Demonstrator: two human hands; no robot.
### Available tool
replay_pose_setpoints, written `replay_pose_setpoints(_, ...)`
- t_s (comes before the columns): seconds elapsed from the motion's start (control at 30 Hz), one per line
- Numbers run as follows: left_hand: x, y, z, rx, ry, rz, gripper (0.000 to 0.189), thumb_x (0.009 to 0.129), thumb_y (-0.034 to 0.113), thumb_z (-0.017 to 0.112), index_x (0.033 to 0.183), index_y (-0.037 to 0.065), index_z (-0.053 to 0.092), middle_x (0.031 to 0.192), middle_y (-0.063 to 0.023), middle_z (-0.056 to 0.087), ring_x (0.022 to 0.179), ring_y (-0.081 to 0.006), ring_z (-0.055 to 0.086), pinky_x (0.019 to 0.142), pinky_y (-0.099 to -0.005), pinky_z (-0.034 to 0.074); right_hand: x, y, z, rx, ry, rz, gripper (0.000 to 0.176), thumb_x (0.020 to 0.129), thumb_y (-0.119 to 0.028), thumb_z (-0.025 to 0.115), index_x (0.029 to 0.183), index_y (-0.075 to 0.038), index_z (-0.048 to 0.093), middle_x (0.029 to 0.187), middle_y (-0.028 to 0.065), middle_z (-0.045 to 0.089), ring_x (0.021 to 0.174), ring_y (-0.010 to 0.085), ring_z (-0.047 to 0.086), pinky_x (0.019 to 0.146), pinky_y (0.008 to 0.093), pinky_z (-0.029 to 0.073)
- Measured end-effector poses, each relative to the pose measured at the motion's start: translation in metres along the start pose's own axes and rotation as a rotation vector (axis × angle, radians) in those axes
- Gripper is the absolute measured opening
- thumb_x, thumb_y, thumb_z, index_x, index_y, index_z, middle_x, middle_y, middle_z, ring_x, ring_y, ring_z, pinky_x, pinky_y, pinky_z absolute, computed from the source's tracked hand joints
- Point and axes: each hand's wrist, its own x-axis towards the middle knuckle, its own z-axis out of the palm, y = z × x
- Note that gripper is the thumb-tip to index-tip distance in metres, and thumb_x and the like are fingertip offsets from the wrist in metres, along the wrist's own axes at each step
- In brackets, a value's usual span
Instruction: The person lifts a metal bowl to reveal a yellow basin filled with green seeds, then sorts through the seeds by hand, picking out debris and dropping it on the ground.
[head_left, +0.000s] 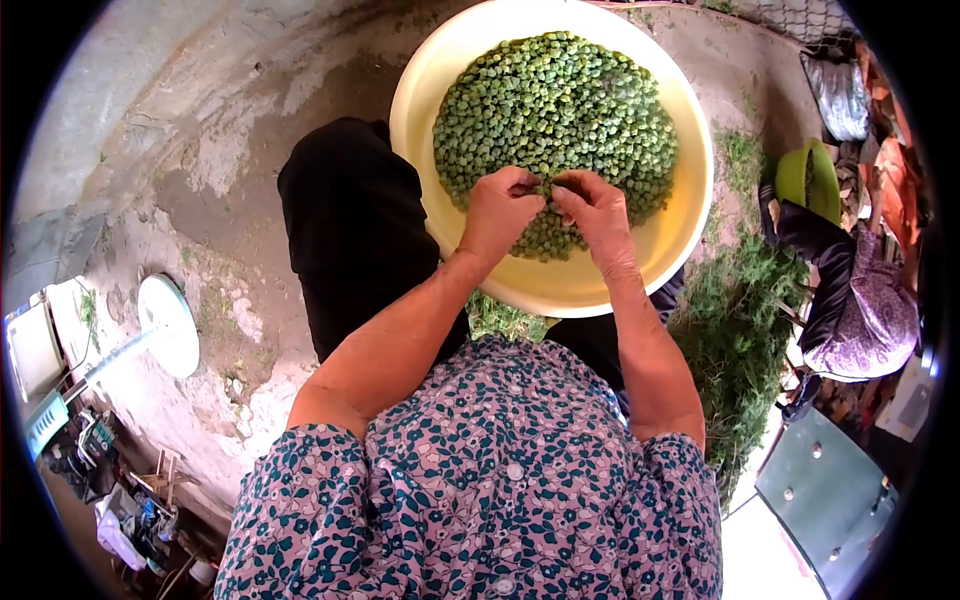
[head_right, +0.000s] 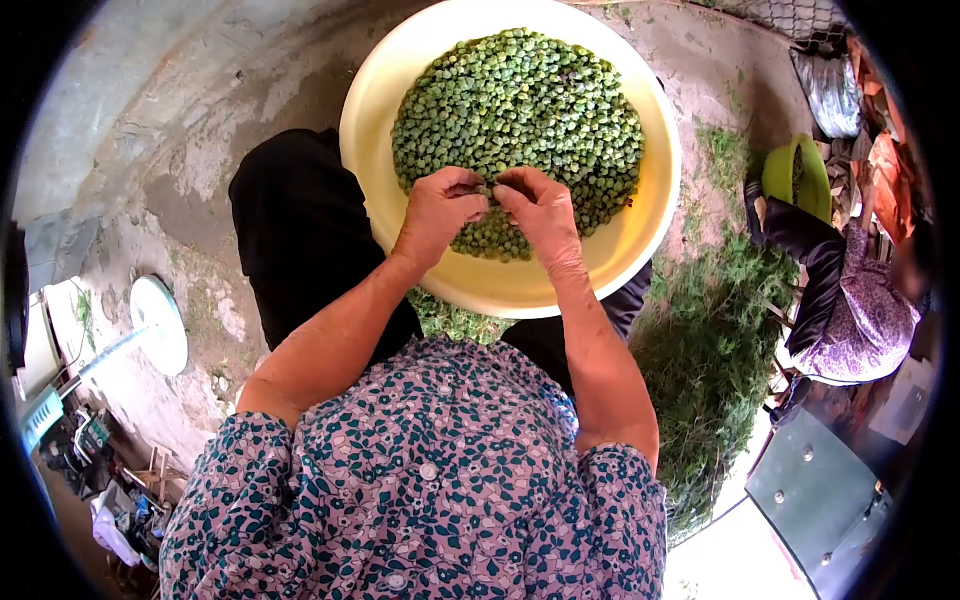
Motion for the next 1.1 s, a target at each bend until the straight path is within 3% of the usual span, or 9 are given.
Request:
replay_pose_setpoints(0.2, -0.002, 0.003, 0.004, 0.448, 0.064, 0.265, 0.019, 0.074, 0.005, 0.065, 0.090, -0.004, 0.060, 0.073, -0.0057, 0.062, 0.067, -0.0099, 0.057, 0.061, -0.0244, 0.048, -0.002, 0.007, 0.010, -0.087, -0.022, -0.356, 0.016, 0.078, 0.003, 0.062, 0.093, -0.002, 0.064, 0.083, 0.0025, 0.059, 0.066, 0.0080, 0.054, 0.060, 0.0220, 0.046)
replay_pose_setpoints(0.5, -0.006, 0.009, 0.001, 0.430, -0.036, 0.182, 0.024, 0.071, 0.009, 0.070, 0.089, -0.003, 0.061, 0.076, -0.0071, 0.064, 0.073, -0.0097, 0.060, 0.065, -0.0250, 0.049, -0.010, -0.002, 0.016, -0.115, 0.070, -0.084, 0.006, 0.085, -0.002, 0.054, 0.089, 0.000, 0.058, 0.068, 0.0035, 0.056, 0.057, 0.0087, 0.053, 0.051, 0.0226, 0.045)
replay_pose_setpoints(0.6, -0.005, 0.005, -0.002, 0.530, -0.023, 0.160, 0.024, 0.069, 0.011, 0.070, 0.087, -0.002, 0.061, 0.077, -0.0099, 0.065, 0.068, -0.0161, 0.061, 0.065, -0.0285, 0.049, -0.016, -0.008, 0.010, 0.193, 0.147, 0.047, 0.010, 0.086, -0.004, 0.052, 0.093, 0.003, 0.056, 0.069, 0.0051, 0.057, 0.058, 0.0105, 0.055, 0.052, 0.0240, 0.047)
replay_pose_setpoints(0.67, -0.005, 0.001, -0.009, 0.945, -0.009, 0.195, 0.017, 0.069, 0.011, 0.059, 0.083, 0.002, 0.061, 0.077, -0.0144, 0.064, 0.075, -0.0285, 0.063, 0.066, -0.0379, 0.049, -0.026, -0.015, -0.011, 0.272, 0.340, -0.001, 0.014, 0.086, -0.004, 0.052, 0.096, 0.005, 0.056, 0.070, 0.0070, 0.058, 0.059, 0.0129, 0.057, 0.053, 0.0254, 0.050)
replay_pose_setpoints(0.8, -0.016, 0.002, -0.012, 1.300, -0.092, 0.174, 0.013, 0.071, 0.009, 0.054, 0.080, 0.004, 0.061, 0.081, -0.0148, 0.063, 0.080, -0.0326, 0.062, 0.068, -0.0417, 0.049, -0.052, -0.011, -0.087, -0.052, 0.679, -0.209, 0.015, 0.084, -0.002, 0.052, 0.095, 0.005, 0.059, 0.079, 0.0118, 0.062, 0.064, 0.0156, 0.060, 0.059, 0.0263, 0.052)
replay_pose_setpoints(0.87, -0.020, 0.005, -0.014, 1.436, -0.294, 0.104, 0.017, 0.073, 0.005, 0.052, 0.089, 0.004, 0.060, 0.088, -0.0143, 0.060, 0.089, -0.0314, 0.059, 0.073, -0.0421, 0.047, -0.072, -0.007, -0.133, -0.210, 0.791, -0.096, 0.016, 0.080, -0.002, 0.056, 0.094, 0.003, 0.062, 0.086, 0.0126, 0.063, 0.071, 0.0181, 0.061, 0.065, 0.0288, 0.052)
replay_pose_setpoints(0.93, -0.019, -0.004, -0.017, 1.489, -0.306, 0.112, 0.017, 0.074, 0.006, 0.051, 0.090, 0.005, 0.059, 0.089, -0.0135, 0.060, 0.090, -0.0310, 0.059, 0.073, -0.0418, 0.047, -0.082, 0.026, -0.186, -0.776, 0.848, -0.083, 0.017, 0.078, -0.002, 0.059, 0.093, 0.000, 0.065, 0.089, 0.0110, 0.063, 0.078, 0.0199, 0.061, 0.072, 0.0304, 0.051)
replay_pose_setpoints(1.0, -0.019, -0.010, -0.018, 1.545, -0.323, 0.120, 0.017, 0.075, 0.007, 0.051, 0.091, 0.006, 0.059, 0.091, -0.0127, 0.060, 0.090, -0.0307, 0.059, 0.073, -0.0415, 0.048, -0.085, 0.022, -0.188, -0.895, 0.837, -0.065, 0.015, 0.078, -0.004, 0.060, 0.091, -0.003, 0.067, 0.091, 0.0106, 0.064, 0.083, 0.0200, 0.061, 0.076, 0.0302, 0.050)
replay_pose_setpoints(1.1, -0.019, -0.014, -0.020, 1.537, -0.244, 0.305, 0.013, 0.075, 0.011, 0.051, 0.081, 0.010, 0.062, 0.083, -0.0093, 0.063, 0.079, -0.0269, 0.063, 0.065, -0.0395, 0.049, -0.066, 0.000, -0.146, -0.824, 0.770, -0.287, 0.013, 0.080, -0.006, 0.062, 0.092, -0.004, 0.067, 0.088, 0.0085, 0.065, 0.073, 0.0159, 0.061, 0.066, 0.0270, 0.050)
